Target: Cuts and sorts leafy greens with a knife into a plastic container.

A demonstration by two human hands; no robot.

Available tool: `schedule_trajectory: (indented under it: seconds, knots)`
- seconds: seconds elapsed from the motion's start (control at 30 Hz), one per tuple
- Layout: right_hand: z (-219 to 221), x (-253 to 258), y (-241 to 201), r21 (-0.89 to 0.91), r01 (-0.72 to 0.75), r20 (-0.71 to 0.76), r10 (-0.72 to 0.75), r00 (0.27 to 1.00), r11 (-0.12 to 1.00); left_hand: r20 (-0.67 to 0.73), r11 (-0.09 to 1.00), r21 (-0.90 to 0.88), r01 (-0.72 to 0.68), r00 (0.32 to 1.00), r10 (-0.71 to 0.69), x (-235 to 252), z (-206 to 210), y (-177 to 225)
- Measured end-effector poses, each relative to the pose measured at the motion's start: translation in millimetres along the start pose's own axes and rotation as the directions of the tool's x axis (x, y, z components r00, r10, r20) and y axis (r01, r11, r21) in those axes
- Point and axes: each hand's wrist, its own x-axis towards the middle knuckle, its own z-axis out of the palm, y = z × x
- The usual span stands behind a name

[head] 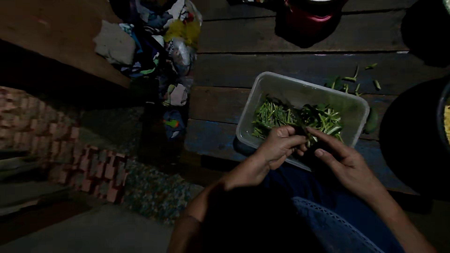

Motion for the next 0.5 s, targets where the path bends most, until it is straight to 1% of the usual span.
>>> schedule_trajectory:
  seconds: [0.03, 0.07, 0.13, 0.17, 0.23, 0.27, 0.33, 0.37, 0.4, 0.43, 0.5]
  knots:
    - [-2.5, -1.8, -0.6, 0.000, -0.013, -0.002, 0.013, 1.000, 1.000, 0.018, 1.000, 0.023, 0.005, 1.000, -0.005, 0.7, 0.5, 0.2]
    - [-5.4, -3.9, -1.7, -0.005, -0.031, -0.016, 0.031, 0.999, 0.999, 0.034, 0.996, 0.085, -0.003, 0.999, 0.000, 1.3, 1.8, 0.5]
    - [-10.7, -8.1, -4.9, -0.023, -0.066, -0.069, 0.065, 0.996, 0.998, 0.077, 0.950, 0.309, -0.048, 0.997, 0.025, 2.2, 5.7, 1.7]
    - [-13.5, -9.5, -6.7, -0.038, -0.088, -0.094, 0.084, 0.992, 0.995, 0.115, 0.895, 0.444, -0.055, 0.993, 0.004, 1.7, 7.4, 4.3]
    - [-19.7, -11.7, -7.8, -0.040, -0.132, -0.120, 0.126, 0.985, 0.990, 0.168, 0.744, 0.665, -0.066, 0.984, -0.062, 1.5, 10.5, 11.1]
    - [-22.6, -12.8, -8.7, -0.055, -0.158, -0.119, 0.151, 0.981, 0.986, 0.177, 0.647, 0.757, -0.095, 0.982, -0.064, 1.9, 10.8, 15.2]
    - [-25.1, -15.1, -12.0, -0.092, -0.213, -0.120, 0.202, 0.972, 0.973, 0.184, 0.412, 0.894, -0.178, 0.983, 0.026, 4.2, 6.0, 27.1]
    - [-25.4, -16.0, -12.5, -0.109, -0.224, -0.118, 0.211, 0.970, 0.968, 0.179, 0.304, 0.933, -0.192, 0.981, 0.072, 6.9, 0.5, 35.5]
    - [-25.1, -16.5, -11.6, -0.117, -0.220, -0.120, 0.206, 0.971, 0.968, 0.157, 0.217, 0.960, -0.178, 0.981, 0.112, 11.3, -6.3, 45.0]
    - [-24.2, -16.9, -10.3, -0.113, -0.208, -0.128, 0.194, 0.973, 0.972, 0.126, 0.152, 0.977, -0.150, 0.979, 0.159, 17.6, -14.2, 54.8]
    - [-22.1, -16.3, -7.1, -0.095, -0.187, -0.136, 0.173, 0.975, 0.978, 0.047, 0.033, 0.998, -0.055, 0.979, 0.196, 35.3, -28.1, 73.7]
